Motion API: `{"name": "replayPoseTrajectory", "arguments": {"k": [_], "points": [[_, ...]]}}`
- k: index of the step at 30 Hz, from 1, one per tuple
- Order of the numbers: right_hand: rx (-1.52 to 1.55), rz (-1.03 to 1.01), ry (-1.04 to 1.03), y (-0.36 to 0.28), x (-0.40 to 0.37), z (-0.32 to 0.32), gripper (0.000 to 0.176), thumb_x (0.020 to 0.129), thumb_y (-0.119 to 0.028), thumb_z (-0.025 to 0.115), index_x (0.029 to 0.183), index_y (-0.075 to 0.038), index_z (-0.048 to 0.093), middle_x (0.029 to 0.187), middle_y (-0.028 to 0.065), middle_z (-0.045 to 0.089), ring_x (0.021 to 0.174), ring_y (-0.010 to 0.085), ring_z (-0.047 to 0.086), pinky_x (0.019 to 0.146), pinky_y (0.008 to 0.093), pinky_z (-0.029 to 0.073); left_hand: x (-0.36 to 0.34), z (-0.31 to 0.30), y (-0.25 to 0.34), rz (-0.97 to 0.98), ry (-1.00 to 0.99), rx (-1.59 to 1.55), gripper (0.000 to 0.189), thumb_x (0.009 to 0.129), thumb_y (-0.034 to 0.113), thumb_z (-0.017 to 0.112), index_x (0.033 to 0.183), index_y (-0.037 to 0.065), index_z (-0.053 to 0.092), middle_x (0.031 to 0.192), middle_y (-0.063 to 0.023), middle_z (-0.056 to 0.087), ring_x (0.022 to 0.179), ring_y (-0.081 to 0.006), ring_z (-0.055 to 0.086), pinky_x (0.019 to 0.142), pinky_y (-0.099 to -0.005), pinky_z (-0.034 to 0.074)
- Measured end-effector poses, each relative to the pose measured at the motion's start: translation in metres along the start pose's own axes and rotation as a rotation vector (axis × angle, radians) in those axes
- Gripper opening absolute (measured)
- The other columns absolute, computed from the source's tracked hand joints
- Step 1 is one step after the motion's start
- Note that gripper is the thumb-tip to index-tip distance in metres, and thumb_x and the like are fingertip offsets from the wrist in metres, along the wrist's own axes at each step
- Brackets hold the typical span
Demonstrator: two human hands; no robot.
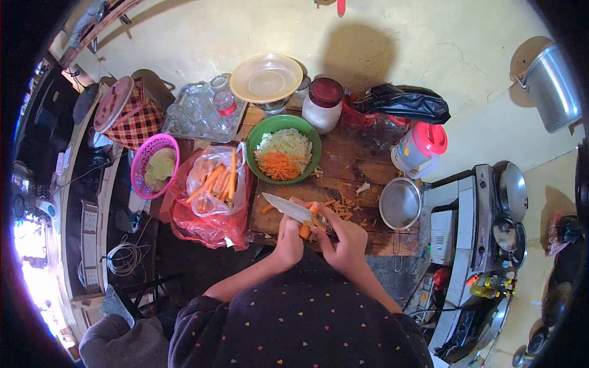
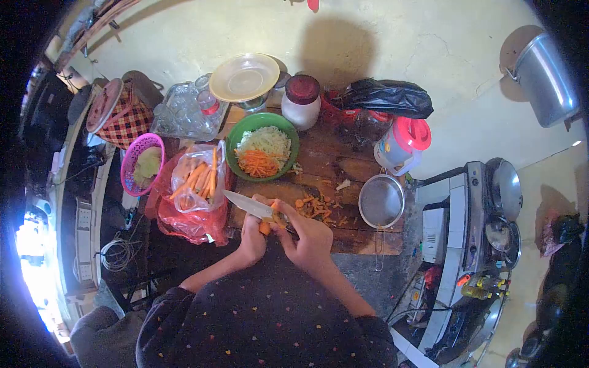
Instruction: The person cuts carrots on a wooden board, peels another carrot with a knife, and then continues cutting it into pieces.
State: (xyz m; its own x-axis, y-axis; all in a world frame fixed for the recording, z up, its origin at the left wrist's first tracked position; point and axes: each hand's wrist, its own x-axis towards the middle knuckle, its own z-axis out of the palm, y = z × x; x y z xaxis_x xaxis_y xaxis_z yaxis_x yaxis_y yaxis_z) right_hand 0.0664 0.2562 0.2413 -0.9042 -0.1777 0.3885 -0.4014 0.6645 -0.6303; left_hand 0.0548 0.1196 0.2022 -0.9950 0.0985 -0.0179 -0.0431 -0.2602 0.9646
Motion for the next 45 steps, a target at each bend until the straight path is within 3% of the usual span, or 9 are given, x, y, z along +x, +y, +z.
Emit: {"name": "replayPoseTrajectory", "arguments": {"k": [11, 14, 21, 25, 29, 35, 38, 41, 45], "points": [[0.027, 0.034, 0.021, -0.001, 0.0, 0.001, 0.04, 0.081, -0.024, 0.067, 0.119, -0.013, 0.058, 0.077, 0.0094, 0.065, 0.056, 0.0248, 0.06, 0.052, 0.0322, 0.045, -0.006, 0.007, 0.002, -0.133, 0.082, -0.165, 0.038, 0.088, 0.015, 0.029, 0.118, -0.001, 0.045, 0.1, -0.0083, 0.049, 0.088, -0.0165, 0.048, 0.08, -0.029, 0.04], [0.112, 0.137, 0.018, 0.002, -0.003, 0.008, 0.035, 0.084, -0.019, 0.064, 0.117, -0.008, 0.059, 0.066, 0.0049, 0.059, 0.051, 0.0125, 0.052, 0.049, 0.0262, 0.039, -0.007, 0.005, -0.006, -0.061, 0.035, -0.123, 0.037, 0.086, 0.012, 0.029, 0.118, 0.0, 0.042, 0.099, -0.0084, 0.048, 0.086, -0.0151, 0.047, 0.078, -0.0281, 0.04], [0.91, 0.673, 0.107, 0.026, -0.004, 0.028, 0.035, 0.096, -0.025, 0.048, 0.121, -0.001, 0.052, 0.083, -0.0001, 0.061, 0.072, 0.0056, 0.053, 0.062, 0.0215, 0.042, -0.007, 0.01, 0.009, 0.138, -0.027, 0.099, 0.031, 0.087, 0.008, 0.029, 0.115, 0.003, 0.041, 0.097, -0.0072, 0.047, 0.08, -0.0093, 0.042, 0.071, -0.0233, 0.037], [0.621, 0.622, 0.16, 0.09, -0.016, 0.051, 0.044, 0.096, -0.028, 0.047, 0.131, -0.003, 0.041, 0.092, 0.0074, 0.064, 0.077, 0.0128, 0.058, 0.068, 0.025, 0.045, -0.006, 0.009, 0.012, 0.131, -0.038, 0.048, 0.03, 0.089, 0.005, 0.043, 0.118, 0.002, 0.038, 0.091, -0.0077, 0.052, 0.075, -0.0105, 0.047, 0.068, -0.0228, 0.039], [0.037, 0.714, -0.027, 0.092, -0.015, 0.029, 0.059, 0.091, -0.026, 0.052, 0.141, -0.011, 0.023, 0.094, 0.0239, 0.063, 0.089, 0.042, 0.061, 0.078, 0.0471, 0.046, -0.006, 0.004, 0.021, 0.173, -0.071, 0.291, 0.039, 0.087, 0.005, 0.057, 0.121, 0.002, 0.037, 0.086, -0.0109, 0.059, 0.077, -0.0128, 0.056, 0.068, -0.0254, 0.045], [0.062, 0.719, -0.05, 0.117, -0.035, 0.037, 0.053, 0.089, -0.026, 0.053, 0.134, -0.009, 0.03, 0.097, 0.0263, 0.062, 0.091, 0.0423, 0.06, 0.079, 0.0457, 0.046, 0.004, -0.005, 0.017, 0.314, -0.078, 0.661, 0.037, 0.087, 0.014, 0.061, 0.119, 0.001, 0.047, 0.093, -0.0119, 0.062, 0.083, -0.0115, 0.059, 0.069, -0.0283, 0.048], [0.073, 0.699, -0.012, 0.139, -0.054, 0.054, 0.048, 0.089, -0.026, 0.054, 0.129, -0.006, 0.037, 0.099, 0.0255, 0.061, 0.094, 0.041, 0.06, 0.081, 0.0449, 0.046, 0.004, -0.013, 0.013, -0.026, -0.061, 0.474, 0.029, 0.092, 0.014, 0.055, 0.117, 0.001, 0.047, 0.104, -0.0118, 0.062, 0.09, -0.0135, 0.058, 0.079, -0.0258, 0.046], [0.006, 0.7, -0.018, 0.145, -0.064, 0.063, 0.039, 0.088, -0.021, 0.055, 0.123, -0.005, 0.048, 0.104, 0.0244, 0.061, 0.096, 0.0365, 0.061, 0.082, 0.0405, 0.046, 0.014, -0.038, -0.039, -0.07, 0.125, 0.048, 0.028, 0.093, 0.014, 0.053, 0.116, -0.001, 0.049, 0.101, -0.0083, 0.061, 0.091, -0.0114, 0.057, 0.08, -0.0253, 0.045], [0.035, 0.7, 0.101, 0.131, -0.064, 0.062, 0.035, 0.087, -0.021, 0.056, 0.116, -0.001, 0.054, 0.103, 0.0242, 0.061, 0.095, 0.0363, 0.061, 0.082, 0.0398, 0.047, 0.017, -0.081, -0.083, -0.095, 0.267, 0.0, 0.025, 0.094, 0.014, 0.052, 0.113, -0.001, 0.047, 0.103, -0.0079, 0.06, 0.093, -0.0109, 0.056, 0.083, -0.025, 0.045]]}}
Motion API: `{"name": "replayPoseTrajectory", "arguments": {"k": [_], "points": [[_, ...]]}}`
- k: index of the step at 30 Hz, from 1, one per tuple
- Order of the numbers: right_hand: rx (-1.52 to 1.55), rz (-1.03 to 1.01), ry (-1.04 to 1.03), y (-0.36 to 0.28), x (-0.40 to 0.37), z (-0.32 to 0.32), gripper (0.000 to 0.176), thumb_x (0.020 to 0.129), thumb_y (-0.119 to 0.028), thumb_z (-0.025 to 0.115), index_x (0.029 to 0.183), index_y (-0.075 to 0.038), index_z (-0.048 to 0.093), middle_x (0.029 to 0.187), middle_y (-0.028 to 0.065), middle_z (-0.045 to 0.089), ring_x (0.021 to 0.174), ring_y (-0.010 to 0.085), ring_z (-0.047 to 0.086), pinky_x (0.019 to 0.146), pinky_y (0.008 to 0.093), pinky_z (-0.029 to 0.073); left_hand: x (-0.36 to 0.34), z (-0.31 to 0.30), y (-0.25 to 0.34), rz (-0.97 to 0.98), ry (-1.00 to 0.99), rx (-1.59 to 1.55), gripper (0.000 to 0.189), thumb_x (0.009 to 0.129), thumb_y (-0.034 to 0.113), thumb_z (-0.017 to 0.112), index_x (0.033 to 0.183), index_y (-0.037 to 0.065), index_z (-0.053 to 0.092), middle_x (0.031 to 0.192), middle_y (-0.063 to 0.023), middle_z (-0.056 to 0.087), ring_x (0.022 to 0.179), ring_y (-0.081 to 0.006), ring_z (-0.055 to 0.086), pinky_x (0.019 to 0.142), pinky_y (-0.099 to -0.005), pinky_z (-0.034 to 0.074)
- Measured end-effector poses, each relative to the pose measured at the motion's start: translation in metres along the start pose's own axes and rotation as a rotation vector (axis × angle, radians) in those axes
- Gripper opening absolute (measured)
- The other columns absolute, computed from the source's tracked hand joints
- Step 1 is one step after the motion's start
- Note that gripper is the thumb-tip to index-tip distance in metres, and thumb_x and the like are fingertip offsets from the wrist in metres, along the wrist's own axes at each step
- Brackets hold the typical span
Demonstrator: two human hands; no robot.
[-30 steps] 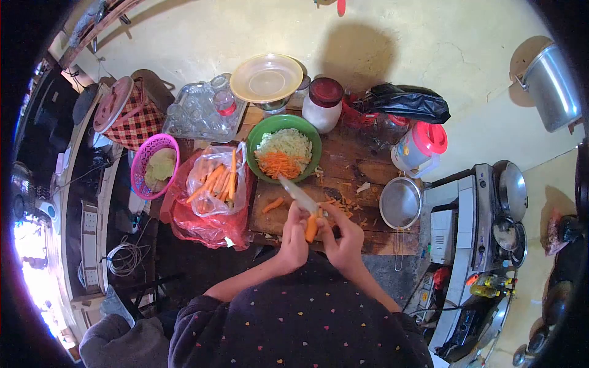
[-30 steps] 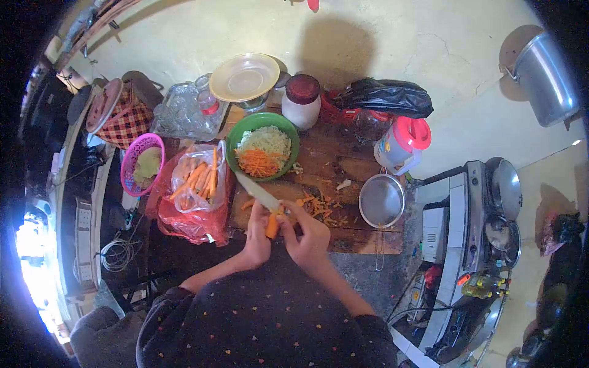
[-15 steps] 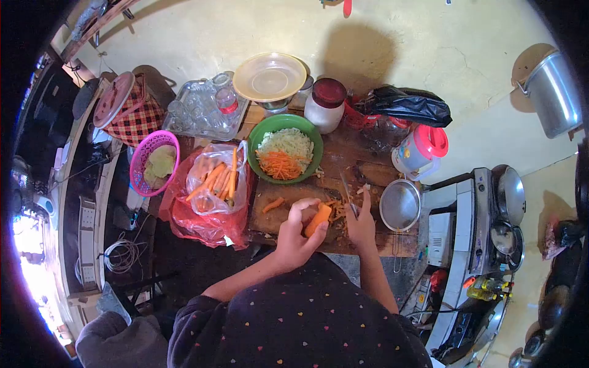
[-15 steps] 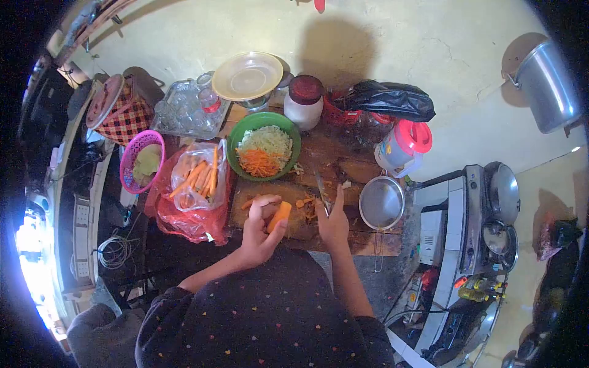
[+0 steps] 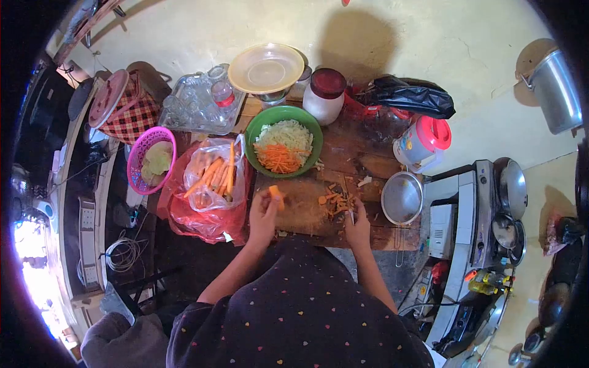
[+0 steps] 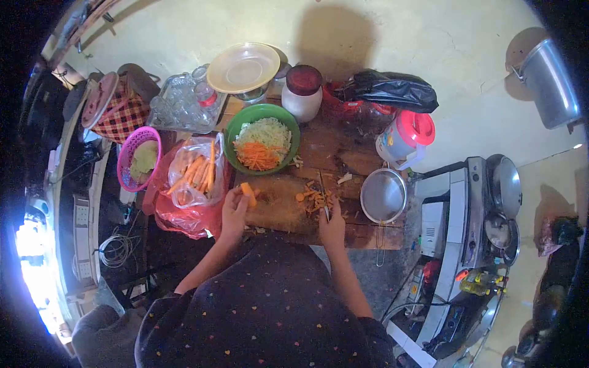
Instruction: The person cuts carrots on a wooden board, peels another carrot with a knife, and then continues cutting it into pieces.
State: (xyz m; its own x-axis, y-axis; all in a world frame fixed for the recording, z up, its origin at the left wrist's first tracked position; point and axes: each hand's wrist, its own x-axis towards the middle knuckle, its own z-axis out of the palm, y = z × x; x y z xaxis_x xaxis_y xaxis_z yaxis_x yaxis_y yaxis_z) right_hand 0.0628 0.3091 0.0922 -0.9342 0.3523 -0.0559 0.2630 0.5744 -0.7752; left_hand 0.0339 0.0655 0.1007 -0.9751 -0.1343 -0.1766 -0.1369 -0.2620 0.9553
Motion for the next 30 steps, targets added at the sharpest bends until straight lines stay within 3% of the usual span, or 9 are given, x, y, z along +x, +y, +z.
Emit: {"name": "replayPoseTrajectory", "arguments": {"k": [4, 5, 8, 11, 15, 21, 25, 30], "points": [[-0.088, -0.045, -0.052, 0.023, -0.002, 0.007, 0.036, 0.088, -0.021, 0.055, 0.118, -0.001, 0.052, 0.099, 0.0249, 0.061, 0.094, 0.038, 0.06, 0.08, 0.0406, 0.047, 0.006, -0.026, -0.021, -0.08, 0.169, 0.121, 0.028, 0.092, 0.014, 0.053, 0.114, 0.0, 0.044, 0.101, -0.0089, 0.06, 0.09, -0.0133, 0.057, 0.074, -0.0259, 0.048], [-0.115, -0.053, -0.068, 0.019, -0.004, 0.005, 0.037, 0.088, -0.021, 0.055, 0.119, -0.002, 0.05, 0.098, 0.0251, 0.061, 0.094, 0.0385, 0.06, 0.08, 0.0407, 0.047, 0.006, -0.031, -0.03, 0.012, 0.179, 0.135, 0.027, 0.091, 0.013, 0.055, 0.112, 0.001, 0.044, 0.097, -0.007, 0.057, 0.088, -0.013, 0.057, 0.07, -0.0257, 0.048], [-0.237, 0.06, -0.191, -0.003, -0.012, 0.007, 0.038, 0.089, -0.021, 0.054, 0.122, -0.004, 0.048, 0.097, 0.0243, 0.061, 0.093, 0.0401, 0.059, 0.079, 0.0431, 0.047, 0.009, -0.042, -0.04, -0.045, 0.178, 0.173, 0.025, 0.09, 0.012, 0.056, 0.11, 0.001, 0.044, 0.096, -0.0068, 0.056, 0.086, -0.0133, 0.057, 0.069, -0.0257, 0.048], [-0.209, -0.148, -0.352, -0.007, -0.03, 0.025, 0.036, 0.089, -0.022, 0.054, 0.119, -0.003, 0.049, 0.098, 0.0236, 0.06, 0.093, 0.0412, 0.058, 0.078, 0.0454, 0.047, 0.01, -0.038, -0.04, -0.047, 0.211, 0.202, 0.024, 0.09, 0.012, 0.057, 0.108, 0.002, 0.044, 0.095, -0.0068, 0.056, 0.084, -0.0138, 0.057, 0.069, -0.0259, 0.048], [-0.224, -0.206, -0.633, 0.007, -0.042, 0.052, 0.036, 0.089, -0.024, 0.053, 0.118, -0.004, 0.046, 0.101, 0.0251, 0.06, 0.094, 0.0411, 0.058, 0.078, 0.0471, 0.046, 0.01, -0.031, -0.033, -0.108, 0.168, 0.157, 0.025, 0.089, 0.011, 0.058, 0.107, 0.0, 0.044, 0.099, -0.0097, 0.055, 0.09, -0.0155, 0.057, 0.077, -0.027, 0.048], [-0.186, 0.147, -0.362, 0.017, -0.038, 0.024, 0.038, 0.089, -0.024, 0.053, 0.121, -0.005, 0.043, 0.091, 0.0258, 0.062, 0.088, 0.0442, 0.059, 0.073, 0.0504, 0.046, 0.013, -0.035, -0.044, -0.125, 0.137, 0.181, 0.025, 0.089, 0.01, 0.058, 0.107, 0.0, 0.043, 0.1, -0.0104, 0.057, 0.091, -0.016, 0.058, 0.08, -0.0289, 0.047], [-0.262, 0.06, -0.206, 0.018, -0.039, 0.009, 0.036, 0.09, -0.023, 0.051, 0.121, -0.005, 0.043, 0.097, 0.0241, 0.061, 0.087, 0.0427, 0.059, 0.071, 0.0481, 0.047, 0.012, -0.035, -0.058, -0.055, 0.06, 0.247, 0.027, 0.089, 0.008, 0.058, 0.109, 0.0, 0.043, 0.102, -0.0111, 0.057, 0.093, -0.0169, 0.058, 0.083, -0.0303, 0.047], [-0.227, -0.043, -0.212, 0.014, -0.032, 0.007, 0.037, 0.091, -0.019, 0.049, 0.125, -0.005, 0.044, 0.108, 0.0213, 0.058, 0.093, 0.0399, 0.059, 0.075, 0.0455, 0.048, 0.008, -0.011, -0.054, -0.004, -0.089, 0.197, 0.032, 0.087, 0.006, 0.059, 0.113, -0.001, 0.042, 0.102, -0.0099, 0.056, 0.094, -0.0168, 0.058, 0.084, -0.0304, 0.047]]}}
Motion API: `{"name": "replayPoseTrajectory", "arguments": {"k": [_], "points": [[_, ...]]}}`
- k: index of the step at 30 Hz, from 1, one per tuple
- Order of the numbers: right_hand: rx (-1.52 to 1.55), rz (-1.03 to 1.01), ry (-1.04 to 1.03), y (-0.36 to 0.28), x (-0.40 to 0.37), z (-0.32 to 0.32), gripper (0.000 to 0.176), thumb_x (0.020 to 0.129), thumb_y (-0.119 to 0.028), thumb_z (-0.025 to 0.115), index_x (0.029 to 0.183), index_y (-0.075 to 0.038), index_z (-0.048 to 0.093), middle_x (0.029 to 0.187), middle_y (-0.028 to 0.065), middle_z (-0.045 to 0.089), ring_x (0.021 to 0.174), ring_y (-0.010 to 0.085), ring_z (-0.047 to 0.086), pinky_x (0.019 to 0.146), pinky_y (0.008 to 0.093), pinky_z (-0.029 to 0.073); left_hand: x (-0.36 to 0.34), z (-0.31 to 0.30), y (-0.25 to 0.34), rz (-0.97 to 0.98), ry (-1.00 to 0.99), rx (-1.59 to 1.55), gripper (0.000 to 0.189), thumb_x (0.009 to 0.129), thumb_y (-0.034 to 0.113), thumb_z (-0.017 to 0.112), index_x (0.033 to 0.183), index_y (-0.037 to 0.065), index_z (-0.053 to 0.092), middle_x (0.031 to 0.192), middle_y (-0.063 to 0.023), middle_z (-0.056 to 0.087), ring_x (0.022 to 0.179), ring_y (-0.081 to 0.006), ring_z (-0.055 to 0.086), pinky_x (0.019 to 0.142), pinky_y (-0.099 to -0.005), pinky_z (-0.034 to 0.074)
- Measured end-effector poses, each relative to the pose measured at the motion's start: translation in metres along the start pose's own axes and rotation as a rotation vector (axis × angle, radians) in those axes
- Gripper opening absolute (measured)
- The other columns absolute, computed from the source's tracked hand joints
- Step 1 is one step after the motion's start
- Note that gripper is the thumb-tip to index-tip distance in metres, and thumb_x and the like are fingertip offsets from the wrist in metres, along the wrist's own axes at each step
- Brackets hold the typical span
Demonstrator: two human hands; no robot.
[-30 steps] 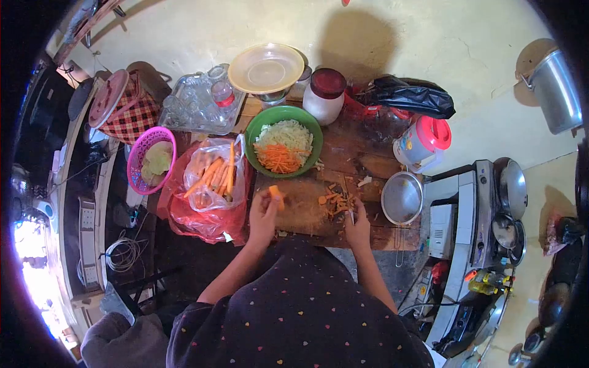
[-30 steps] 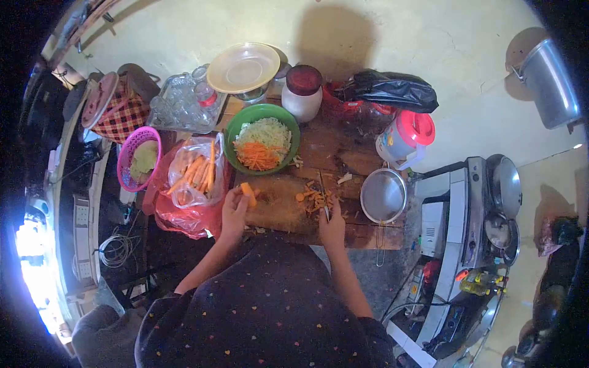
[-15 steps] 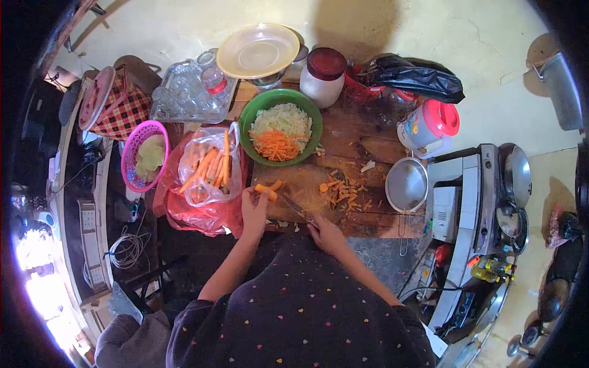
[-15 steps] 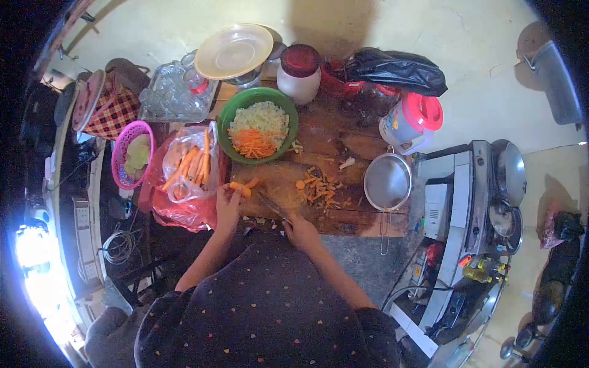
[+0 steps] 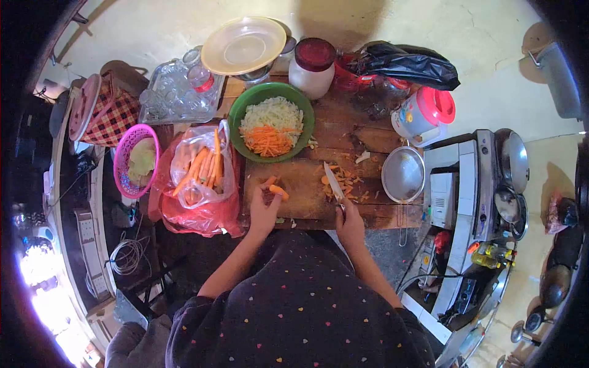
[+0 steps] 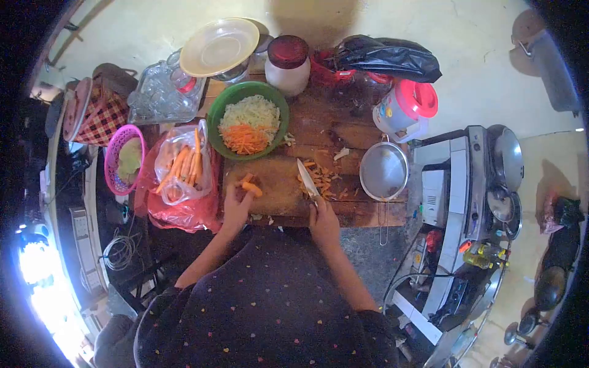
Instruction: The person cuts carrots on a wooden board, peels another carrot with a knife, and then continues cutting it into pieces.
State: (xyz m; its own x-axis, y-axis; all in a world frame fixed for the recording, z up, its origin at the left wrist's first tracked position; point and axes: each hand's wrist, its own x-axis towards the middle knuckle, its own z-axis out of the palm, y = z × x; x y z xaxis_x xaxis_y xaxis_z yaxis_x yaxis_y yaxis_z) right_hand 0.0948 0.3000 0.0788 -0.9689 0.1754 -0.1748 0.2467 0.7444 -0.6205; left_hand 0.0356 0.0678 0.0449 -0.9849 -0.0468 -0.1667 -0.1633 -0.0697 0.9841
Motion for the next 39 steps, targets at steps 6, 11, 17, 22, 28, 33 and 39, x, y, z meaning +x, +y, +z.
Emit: {"name": "replayPoseTrajectory", "arguments": {"k": [6, 11, 17, 22, 28, 33, 39], "points": [[0.054, -0.008, 0.142, -0.003, 0.006, 0.002, 0.036, 0.091, -0.017, 0.049, 0.125, -0.005, 0.046, 0.111, 0.0209, 0.057, 0.096, 0.0395, 0.058, 0.079, 0.0436, 0.048, 0.003, 0.009, 0.006, -0.084, -0.05, 0.09, 0.032, 0.086, 0.006, 0.06, 0.112, 0.001, 0.044, 0.101, -0.0086, 0.057, 0.091, -0.0159, 0.059, 0.081, -0.0296, 0.048], [0.116, -0.006, 0.171, -0.001, 0.007, 0.0, 0.04, 0.091, -0.017, 0.049, 0.129, -0.006, 0.044, 0.111, 0.0226, 0.056, 0.096, 0.0391, 0.058, 0.079, 0.0431, 0.047, 0.009, 0.007, 0.007, -0.05, -0.056, 0.098, 0.029, 0.086, 0.008, 0.061, 0.109, 0.002, 0.045, 0.095, -0.0081, 0.059, 0.087, -0.0153, 0.06, 0.079, -0.0287, 0.048], [0.082, -0.018, 0.222, -0.007, 0.008, -0.001, 0.044, 0.091, -0.015, 0.048, 0.134, -0.009, 0.04, 0.107, 0.0225, 0.057, 0.094, 0.039, 0.058, 0.077, 0.0433, 0.047, 0.014, 0.004, 0.008, -0.028, -0.095, 0.108, 0.029, 0.085, 0.009, 0.062, 0.108, 0.002, 0.045, 0.094, -0.0081, 0.059, 0.087, -0.0154, 0.06, 0.077, -0.0285, 0.048], [-0.11, -0.014, 0.071, -0.009, 0.01, -0.005, 0.052, 0.091, -0.016, 0.048, 0.14, -0.013, 0.032, 0.103, 0.0223, 0.057, 0.09, 0.0397, 0.058, 0.074, 0.0444, 0.048, 0.016, 0.001, 0.023, -0.091, -0.11, 0.112, 0.025, 0.087, 0.008, 0.06, 0.106, 0.002, 0.045, 0.099, -0.008, 0.056, 0.092, -0.0159, 0.059, 0.082, -0.0294, 0.047], [0.064, 0.09, 0.212, -0.019, 0.01, 0.004, 0.048, 0.091, -0.012, 0.047, 0.138, -0.009, 0.036, 0.109, 0.0232, 0.056, 0.096, 0.039, 0.057, 0.077, 0.0423, 0.047, 0.023, -0.01, 0.012, -0.072, -0.133, 0.14, 0.025, 0.087, 0.008, 0.06, 0.106, 0.002, 0.045, 0.1, -0.0091, 0.057, 0.09, -0.0168, 0.06, 0.081, -0.0293, 0.048], [0.063, 0.038, 0.178, -0.018, 0.007, 0.01, 0.045, 0.091, -0.017, 0.049, 0.132, -0.002, 0.04, 0.107, 0.0266, 0.056, 0.096, 0.0419, 0.057, 0.079, 0.045, 0.046, 0.022, -0.016, 0.009, -0.088, -0.132, 0.034, 0.027, 0.086, 0.011, 0.061, 0.107, 0.002, 0.046, 0.096, -0.0106, 0.06, 0.087, -0.0169, 0.062, 0.072, -0.0289, 0.052], [0.046, 0.117, 0.275, -0.012, 0.002, 0.027, 0.039, 0.091, -0.02, 0.049, 0.124, 0.0, 0.046, 0.103, 0.0268, 0.057, 0.093, 0.043, 0.057, 0.078, 0.0457, 0.046, 0.02, -0.026, 0.022, -0.112, -0.169, 0.148, 0.029, 0.087, 0.012, 0.061, 0.109, 0.001, 0.046, 0.099, -0.0111, 0.06, 0.088, -0.0175, 0.061, 0.074, -0.0296, 0.052]]}}
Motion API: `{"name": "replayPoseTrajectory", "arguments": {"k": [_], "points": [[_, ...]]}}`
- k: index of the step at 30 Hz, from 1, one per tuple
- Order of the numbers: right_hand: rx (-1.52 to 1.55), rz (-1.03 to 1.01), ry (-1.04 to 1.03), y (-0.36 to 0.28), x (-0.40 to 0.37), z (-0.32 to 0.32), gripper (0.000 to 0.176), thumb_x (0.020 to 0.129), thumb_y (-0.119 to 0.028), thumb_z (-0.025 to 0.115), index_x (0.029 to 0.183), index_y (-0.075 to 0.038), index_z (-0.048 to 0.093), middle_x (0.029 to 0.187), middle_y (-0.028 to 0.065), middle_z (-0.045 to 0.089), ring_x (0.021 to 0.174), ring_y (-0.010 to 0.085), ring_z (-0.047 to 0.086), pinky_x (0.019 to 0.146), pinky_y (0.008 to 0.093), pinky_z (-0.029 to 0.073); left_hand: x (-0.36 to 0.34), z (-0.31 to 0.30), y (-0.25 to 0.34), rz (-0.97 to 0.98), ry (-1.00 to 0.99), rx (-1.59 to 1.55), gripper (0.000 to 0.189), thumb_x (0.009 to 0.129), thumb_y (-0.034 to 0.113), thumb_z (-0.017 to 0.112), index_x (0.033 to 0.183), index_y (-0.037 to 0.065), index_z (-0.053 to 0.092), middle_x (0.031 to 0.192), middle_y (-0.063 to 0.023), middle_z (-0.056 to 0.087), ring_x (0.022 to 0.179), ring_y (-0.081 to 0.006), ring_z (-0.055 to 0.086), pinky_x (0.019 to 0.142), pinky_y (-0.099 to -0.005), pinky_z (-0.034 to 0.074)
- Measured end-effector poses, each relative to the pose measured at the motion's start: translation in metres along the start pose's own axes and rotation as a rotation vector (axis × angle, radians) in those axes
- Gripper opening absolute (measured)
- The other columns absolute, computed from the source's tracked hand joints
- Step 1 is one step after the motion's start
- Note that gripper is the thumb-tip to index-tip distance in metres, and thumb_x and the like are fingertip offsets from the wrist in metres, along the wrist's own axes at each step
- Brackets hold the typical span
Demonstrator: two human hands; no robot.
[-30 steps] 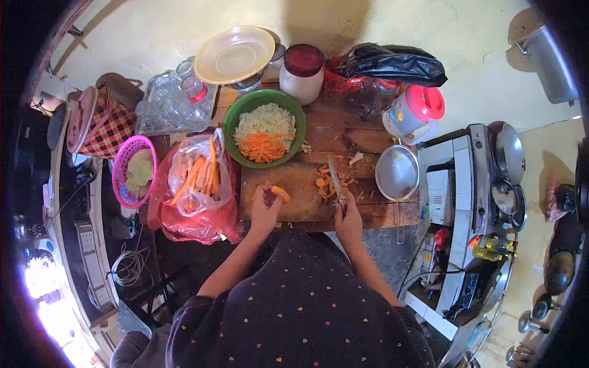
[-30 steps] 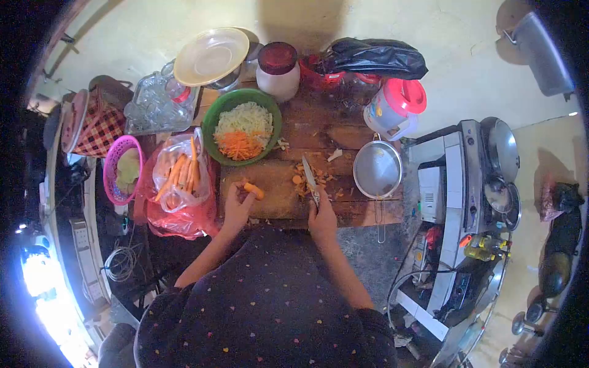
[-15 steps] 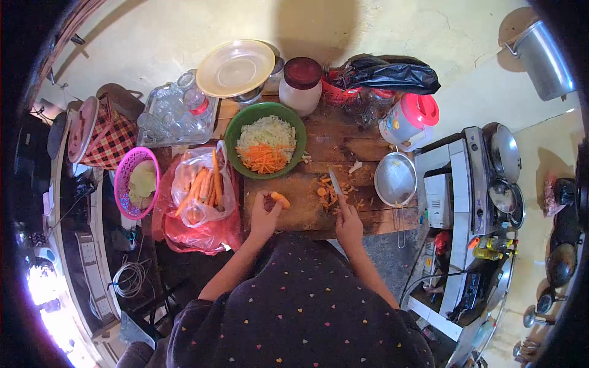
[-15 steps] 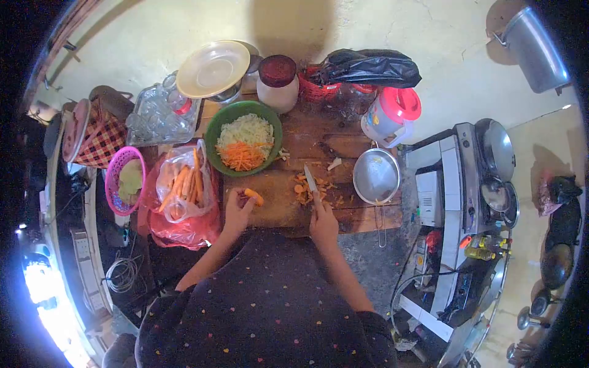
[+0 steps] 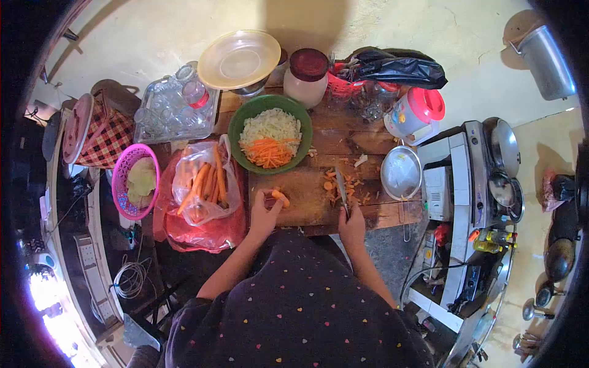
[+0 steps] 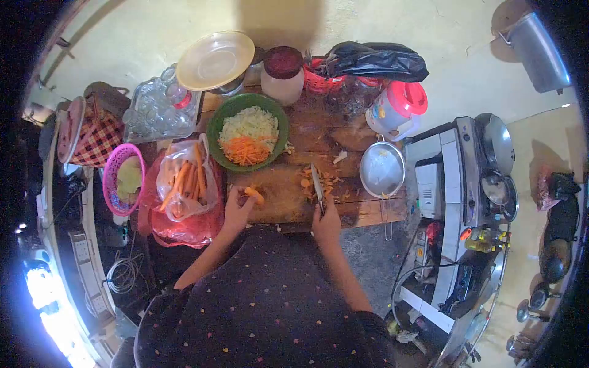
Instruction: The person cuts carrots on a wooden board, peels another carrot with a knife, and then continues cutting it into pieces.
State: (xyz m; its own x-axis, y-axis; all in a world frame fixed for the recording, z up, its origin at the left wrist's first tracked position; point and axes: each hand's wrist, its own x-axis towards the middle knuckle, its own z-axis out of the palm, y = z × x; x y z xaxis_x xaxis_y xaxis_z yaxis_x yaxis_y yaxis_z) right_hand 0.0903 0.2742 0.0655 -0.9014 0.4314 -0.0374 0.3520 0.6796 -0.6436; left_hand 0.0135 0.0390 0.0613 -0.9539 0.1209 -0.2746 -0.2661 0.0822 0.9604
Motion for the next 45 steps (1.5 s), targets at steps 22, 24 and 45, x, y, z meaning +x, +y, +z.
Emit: {"name": "replayPoseTrajectory", "arguments": {"k": [22, 24, 45], "points": [[0.073, 0.154, -0.223, -0.008, -0.023, -0.005, 0.04, 0.083, -0.023, 0.061, 0.113, 0.003, 0.056, 0.098, 0.0244, 0.062, 0.092, 0.0403, 0.06, 0.083, 0.0404, 0.047, -0.004, 0.0, -0.01, 0.147, 0.002, 0.233, 0.028, 0.082, 0.014, 0.064, 0.103, 0.002, 0.05, 0.095, -0.009, 0.062, 0.093, -0.0203, 0.061, 0.078, -0.0323, 0.048], [0.095, -0.059, -0.103, 0.009, -0.037, 0.01, 0.036, 0.081, -0.021, 0.064, 0.107, 0.003, 0.058, 0.086, 0.0218, 0.063, 0.079, 0.0368, 0.062, 0.072, 0.0393, 0.047, -0.001, 0.008, -0.005, 0.173, -0.002, 0.327, 0.028, 0.082, 0.016, 0.065, 0.103, 0.003, 0.051, 0.096, -0.0098, 0.062, 0.094, -0.0217, 0.061, 0.079, -0.0334, 0.048], [0.011, 0.091, -0.308, 0.062, -0.02, -0.017, 0.033, 0.091, -0.033, 0.049, 0.099, -0.002, 0.053, 0.082, 0.0265, 0.061, 0.08, 0.0456, 0.058, 0.068, 0.0518, 0.045, 0.004, 0.041, -0.023, 0.294, 0.1, 0.64, 0.027, 0.084, 0.022, 0.062, 0.104, 0.004, 0.058, 0.099, -0.0125, 0.061, 0.094, -0.0276, 0.058, 0.086, -0.0359, 0.043]]}}
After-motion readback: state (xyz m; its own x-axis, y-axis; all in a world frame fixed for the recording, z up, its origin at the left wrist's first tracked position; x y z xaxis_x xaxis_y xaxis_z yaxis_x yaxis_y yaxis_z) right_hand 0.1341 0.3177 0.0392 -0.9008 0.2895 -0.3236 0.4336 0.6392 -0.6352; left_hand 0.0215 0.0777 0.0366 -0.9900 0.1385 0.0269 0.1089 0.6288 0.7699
